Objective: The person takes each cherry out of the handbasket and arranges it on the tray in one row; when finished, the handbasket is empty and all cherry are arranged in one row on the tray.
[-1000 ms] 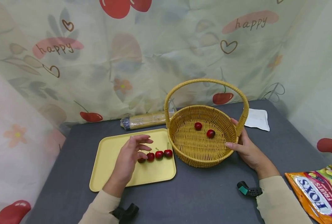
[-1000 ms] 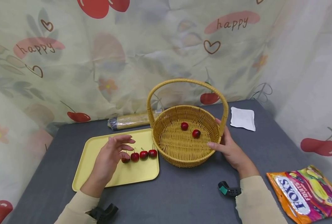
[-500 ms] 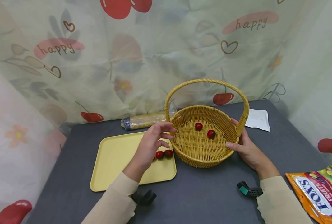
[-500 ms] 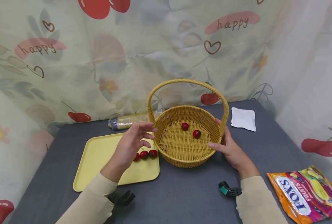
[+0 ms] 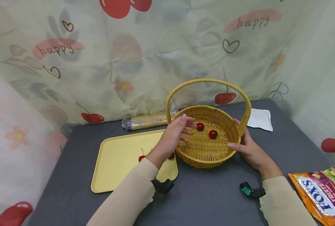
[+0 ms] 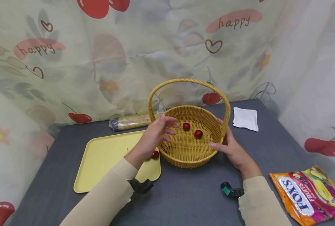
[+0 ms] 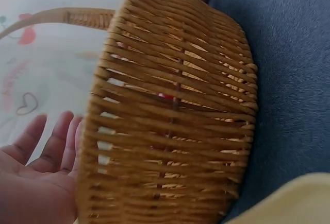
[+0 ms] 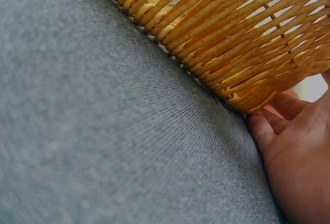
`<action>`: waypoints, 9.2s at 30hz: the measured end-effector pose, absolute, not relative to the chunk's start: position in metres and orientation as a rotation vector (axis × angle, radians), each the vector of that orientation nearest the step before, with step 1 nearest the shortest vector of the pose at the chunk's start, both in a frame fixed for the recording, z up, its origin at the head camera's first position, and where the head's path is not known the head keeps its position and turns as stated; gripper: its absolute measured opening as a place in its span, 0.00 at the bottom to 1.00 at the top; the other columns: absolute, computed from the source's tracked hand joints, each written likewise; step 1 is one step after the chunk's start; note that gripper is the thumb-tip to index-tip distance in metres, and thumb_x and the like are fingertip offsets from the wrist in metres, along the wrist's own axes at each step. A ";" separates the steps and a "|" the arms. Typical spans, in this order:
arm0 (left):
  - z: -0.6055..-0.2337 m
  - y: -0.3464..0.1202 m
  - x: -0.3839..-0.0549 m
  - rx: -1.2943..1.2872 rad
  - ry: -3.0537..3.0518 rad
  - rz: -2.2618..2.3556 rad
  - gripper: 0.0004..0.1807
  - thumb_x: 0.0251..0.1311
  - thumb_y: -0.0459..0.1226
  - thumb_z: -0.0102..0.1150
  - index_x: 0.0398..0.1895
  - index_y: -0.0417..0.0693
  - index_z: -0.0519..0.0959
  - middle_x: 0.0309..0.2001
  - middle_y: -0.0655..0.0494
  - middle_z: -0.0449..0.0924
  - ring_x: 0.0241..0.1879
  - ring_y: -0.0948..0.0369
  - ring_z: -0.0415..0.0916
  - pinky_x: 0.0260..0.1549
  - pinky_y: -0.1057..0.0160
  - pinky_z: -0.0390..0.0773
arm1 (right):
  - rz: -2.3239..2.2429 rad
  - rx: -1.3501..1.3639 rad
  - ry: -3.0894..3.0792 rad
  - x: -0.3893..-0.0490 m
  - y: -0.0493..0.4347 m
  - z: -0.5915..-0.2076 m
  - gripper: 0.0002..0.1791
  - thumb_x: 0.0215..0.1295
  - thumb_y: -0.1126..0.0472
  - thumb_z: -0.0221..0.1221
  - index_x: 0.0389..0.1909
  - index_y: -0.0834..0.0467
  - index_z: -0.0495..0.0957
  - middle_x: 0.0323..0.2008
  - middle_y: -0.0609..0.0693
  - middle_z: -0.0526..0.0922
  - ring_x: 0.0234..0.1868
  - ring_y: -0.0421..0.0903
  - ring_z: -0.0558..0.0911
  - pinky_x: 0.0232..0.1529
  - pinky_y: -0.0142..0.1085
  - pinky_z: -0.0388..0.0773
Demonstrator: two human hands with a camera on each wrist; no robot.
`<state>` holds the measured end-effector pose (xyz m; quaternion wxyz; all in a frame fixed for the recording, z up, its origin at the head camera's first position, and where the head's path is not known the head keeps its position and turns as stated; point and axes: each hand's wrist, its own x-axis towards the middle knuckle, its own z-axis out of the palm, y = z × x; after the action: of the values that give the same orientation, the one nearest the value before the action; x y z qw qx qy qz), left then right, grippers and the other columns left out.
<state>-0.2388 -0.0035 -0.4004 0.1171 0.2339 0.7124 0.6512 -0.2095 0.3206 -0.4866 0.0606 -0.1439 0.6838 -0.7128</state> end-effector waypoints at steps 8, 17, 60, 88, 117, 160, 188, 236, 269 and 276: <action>-0.403 0.036 -0.259 0.574 2.087 1.849 0.36 0.84 0.64 0.41 0.69 0.46 0.79 0.60 0.45 0.83 0.55 0.46 0.81 0.50 0.43 0.83 | -2.155 -0.434 2.074 -0.210 0.322 -0.489 0.55 0.77 0.69 0.61 0.90 0.42 0.36 0.84 0.62 0.45 0.81 0.59 0.53 0.68 0.29 0.64; -0.413 0.065 -0.272 0.565 2.130 1.703 0.41 0.81 0.69 0.40 0.70 0.47 0.79 0.61 0.44 0.82 0.55 0.42 0.81 0.53 0.36 0.81 | -2.138 -0.441 2.094 -0.212 0.318 -0.489 0.55 0.76 0.68 0.61 0.89 0.43 0.36 0.83 0.61 0.46 0.81 0.60 0.53 0.68 0.30 0.64; -0.426 0.074 -0.275 0.847 2.441 1.430 0.15 0.79 0.37 0.65 0.64 0.50 0.85 0.51 0.65 0.83 0.48 0.63 0.79 0.49 0.63 0.79 | -2.141 -0.422 2.096 -0.210 0.319 -0.488 0.55 0.77 0.67 0.61 0.90 0.43 0.35 0.84 0.61 0.44 0.82 0.61 0.51 0.69 0.32 0.62; -0.410 -0.018 -0.234 0.601 1.940 2.109 0.14 0.81 0.34 0.62 0.64 0.42 0.80 0.53 0.43 0.82 0.47 0.51 0.86 0.55 0.41 0.83 | -2.165 -0.446 2.070 -0.208 0.321 -0.488 0.55 0.77 0.70 0.60 0.90 0.43 0.35 0.84 0.63 0.45 0.80 0.59 0.54 0.68 0.31 0.62; -0.452 -0.138 -0.190 0.212 2.124 2.186 0.17 0.77 0.32 0.67 0.64 0.36 0.81 0.57 0.39 0.82 0.52 0.46 0.86 0.55 0.53 0.84 | -2.149 -0.421 2.082 -0.208 0.318 -0.486 0.55 0.78 0.69 0.61 0.90 0.43 0.34 0.85 0.61 0.44 0.82 0.60 0.52 0.72 0.36 0.58; -0.493 -0.202 -0.190 0.065 2.647 1.626 0.16 0.70 0.38 0.76 0.58 0.46 0.89 0.52 0.51 0.87 0.48 0.53 0.81 0.47 0.63 0.80 | -2.149 -0.425 2.095 -0.209 0.319 -0.485 0.55 0.77 0.69 0.61 0.89 0.42 0.36 0.84 0.62 0.46 0.80 0.59 0.55 0.69 0.31 0.62; -0.493 -0.200 -0.189 0.066 2.685 1.588 0.17 0.71 0.38 0.75 0.59 0.46 0.88 0.51 0.51 0.86 0.48 0.53 0.80 0.47 0.63 0.79 | -2.151 -0.427 2.086 -0.209 0.318 -0.486 0.55 0.77 0.69 0.60 0.89 0.43 0.34 0.84 0.62 0.44 0.81 0.59 0.53 0.67 0.30 0.63; -0.433 -0.146 -0.182 0.396 2.260 2.162 0.32 0.90 0.52 0.34 0.74 0.36 0.73 0.66 0.38 0.78 0.59 0.41 0.76 0.50 0.57 0.83 | -2.147 -0.413 2.076 -0.207 0.318 -0.484 0.55 0.78 0.67 0.61 0.89 0.43 0.34 0.85 0.61 0.44 0.82 0.60 0.51 0.76 0.43 0.53; -0.396 -0.025 -0.234 0.714 2.133 1.910 0.31 0.89 0.56 0.38 0.76 0.44 0.74 0.64 0.48 0.80 0.58 0.50 0.79 0.53 0.46 0.83 | -2.147 -0.433 2.081 -0.207 0.317 -0.483 0.55 0.78 0.69 0.60 0.89 0.45 0.33 0.84 0.63 0.44 0.80 0.59 0.55 0.67 0.29 0.65; -0.401 -0.004 -0.256 0.647 2.173 1.880 0.33 0.86 0.61 0.40 0.73 0.49 0.76 0.64 0.46 0.79 0.60 0.44 0.79 0.52 0.46 0.83 | -2.159 -0.448 2.073 -0.209 0.317 -0.485 0.55 0.77 0.70 0.60 0.89 0.46 0.34 0.84 0.64 0.45 0.79 0.58 0.57 0.67 0.29 0.66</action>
<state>-0.2557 -0.0040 -0.4007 0.0979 0.2185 0.7343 0.6352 -0.2087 0.3175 -0.4849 0.0577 -0.1477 0.6838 -0.7122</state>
